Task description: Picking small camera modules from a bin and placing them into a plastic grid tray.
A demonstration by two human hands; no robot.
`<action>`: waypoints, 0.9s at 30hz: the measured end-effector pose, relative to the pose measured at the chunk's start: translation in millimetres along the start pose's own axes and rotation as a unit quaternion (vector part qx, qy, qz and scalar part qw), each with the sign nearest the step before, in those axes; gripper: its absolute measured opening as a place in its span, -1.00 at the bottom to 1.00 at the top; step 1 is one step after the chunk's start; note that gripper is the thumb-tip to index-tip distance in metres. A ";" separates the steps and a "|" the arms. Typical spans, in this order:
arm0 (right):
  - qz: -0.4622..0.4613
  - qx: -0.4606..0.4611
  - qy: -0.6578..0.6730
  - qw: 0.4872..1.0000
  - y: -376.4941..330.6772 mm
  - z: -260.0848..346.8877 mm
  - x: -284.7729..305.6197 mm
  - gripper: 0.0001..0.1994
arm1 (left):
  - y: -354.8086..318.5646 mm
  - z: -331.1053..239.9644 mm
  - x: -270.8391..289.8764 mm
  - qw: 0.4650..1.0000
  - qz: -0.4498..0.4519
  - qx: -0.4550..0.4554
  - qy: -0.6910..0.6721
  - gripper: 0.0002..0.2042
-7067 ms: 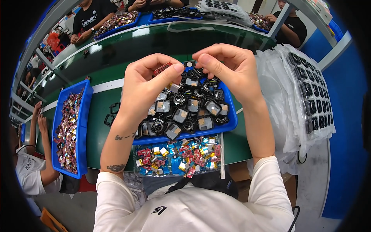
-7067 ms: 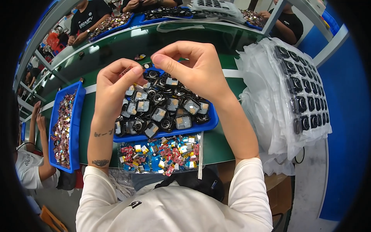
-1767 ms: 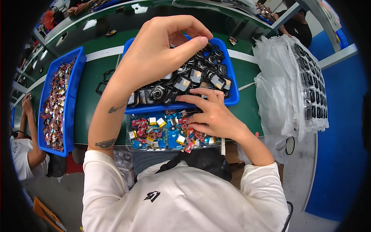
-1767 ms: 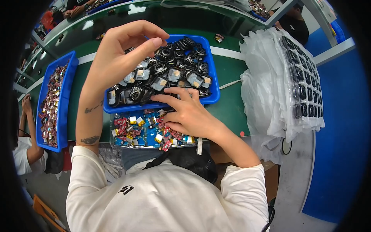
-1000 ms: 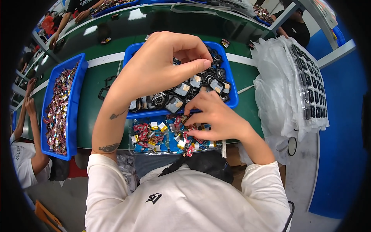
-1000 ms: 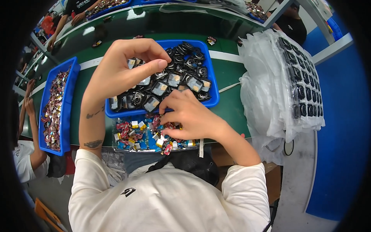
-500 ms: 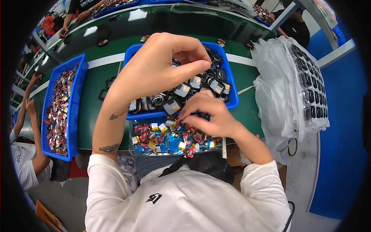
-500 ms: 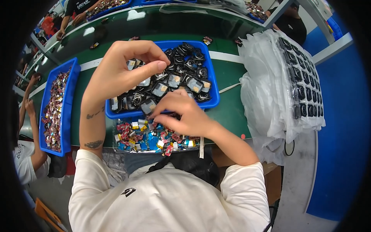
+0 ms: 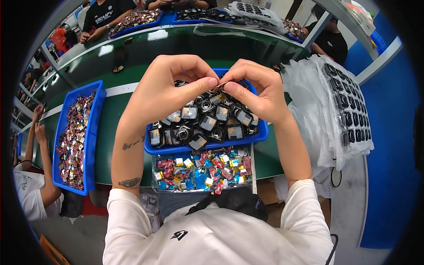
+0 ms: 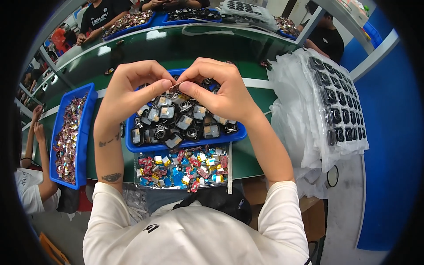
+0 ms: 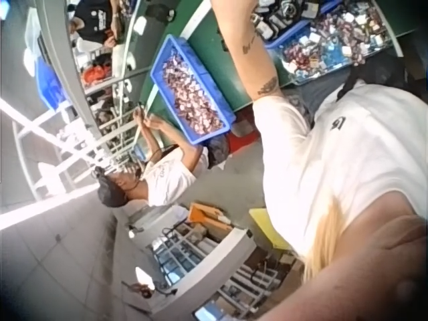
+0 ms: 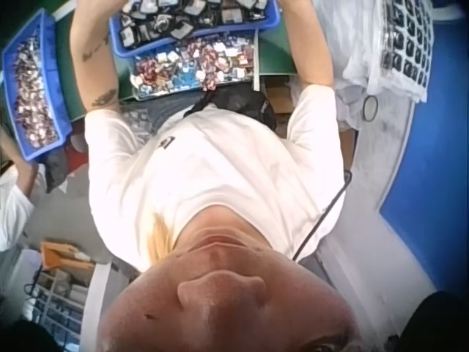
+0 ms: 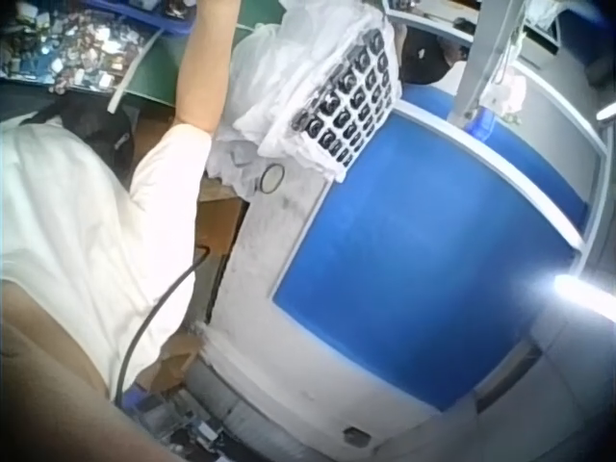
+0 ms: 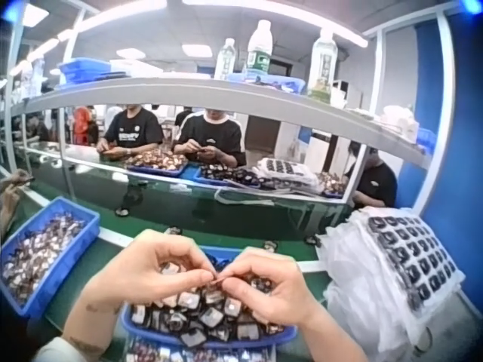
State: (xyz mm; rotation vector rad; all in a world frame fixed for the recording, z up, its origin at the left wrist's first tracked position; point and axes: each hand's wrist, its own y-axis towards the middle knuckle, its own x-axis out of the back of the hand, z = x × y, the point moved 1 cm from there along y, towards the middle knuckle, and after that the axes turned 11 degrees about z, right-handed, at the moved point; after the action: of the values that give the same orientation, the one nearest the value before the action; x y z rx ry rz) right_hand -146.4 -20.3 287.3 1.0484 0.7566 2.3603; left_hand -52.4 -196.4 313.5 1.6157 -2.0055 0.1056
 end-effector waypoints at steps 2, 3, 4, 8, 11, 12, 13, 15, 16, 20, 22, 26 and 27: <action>-0.026 -0.065 0.029 0.997 2.9 -0.6 0.0 -0.91 | -0.4 0.2 1.9 0.997 -0.039 -0.057 0.037 -0.90; -0.067 -0.105 0.073 0.990 5.0 -0.5 -2.3 -0.90 | -1.2 -2.9 1.2 0.992 -0.076 -0.070 0.070 -0.91; -0.067 -0.099 0.072 0.990 7.8 0.2 -1.6 -0.90 | -0.6 -1.8 0.0 0.991 -0.079 -0.073 0.074 -0.91; -0.085 -0.117 0.060 0.988 15.2 1.7 2.5 -0.90 | 5.1 0.5 -1.8 0.987 -0.145 -0.070 0.007 -0.94; -0.048 -0.121 0.144 0.981 18.1 3.1 2.7 -0.87 | 5.1 9.8 0.9 0.993 -0.113 -0.032 -0.010 -0.93; -0.048 -0.119 0.144 0.981 17.2 3.2 6.4 -0.87 | 6.3 11.5 1.0 0.993 -0.112 -0.033 -0.009 -0.93; -0.048 -0.119 0.176 0.976 16.3 3.8 10.3 -0.84 | 7.1 12.7 1.2 0.990 -0.125 -0.053 -0.040 -0.90; -0.051 -0.130 0.177 0.974 13.2 3.2 17.7 -0.85 | 8.1 17.6 0.5 0.984 -0.140 -0.073 -0.087 -0.86; -0.052 -0.131 0.178 0.974 12.5 1.4 18.4 -0.85 | 8.1 17.4 -0.3 0.984 -0.140 -0.072 -0.087 -0.86; -0.055 -0.066 0.062 0.994 12.6 -0.7 16.5 -0.88 | 10.3 19.8 -6.7 0.981 -0.084 -0.036 -0.169 -0.78; -0.063 -0.035 0.040 0.997 12.1 -1.2 17.3 -0.88 | 12.9 17.3 -10.8 0.984 -0.060 -0.014 -0.166 -0.75; -0.042 -0.070 0.039 0.996 10.9 -2.7 16.7 -0.89 | 13.3 15.5 -10.6 0.996 -0.080 -0.045 -0.024 -0.86; -0.049 -0.088 0.068 0.993 10.5 -3.2 16.2 -0.89 | 12.2 12.8 -12.1 0.995 -0.080 -0.022 -0.061 -0.92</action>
State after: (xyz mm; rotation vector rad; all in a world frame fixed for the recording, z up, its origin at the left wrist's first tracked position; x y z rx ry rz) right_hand -160.6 -19.6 300.7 0.7682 0.6189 2.3818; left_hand -66.9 -187.5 300.6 1.7862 -1.9439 -0.0996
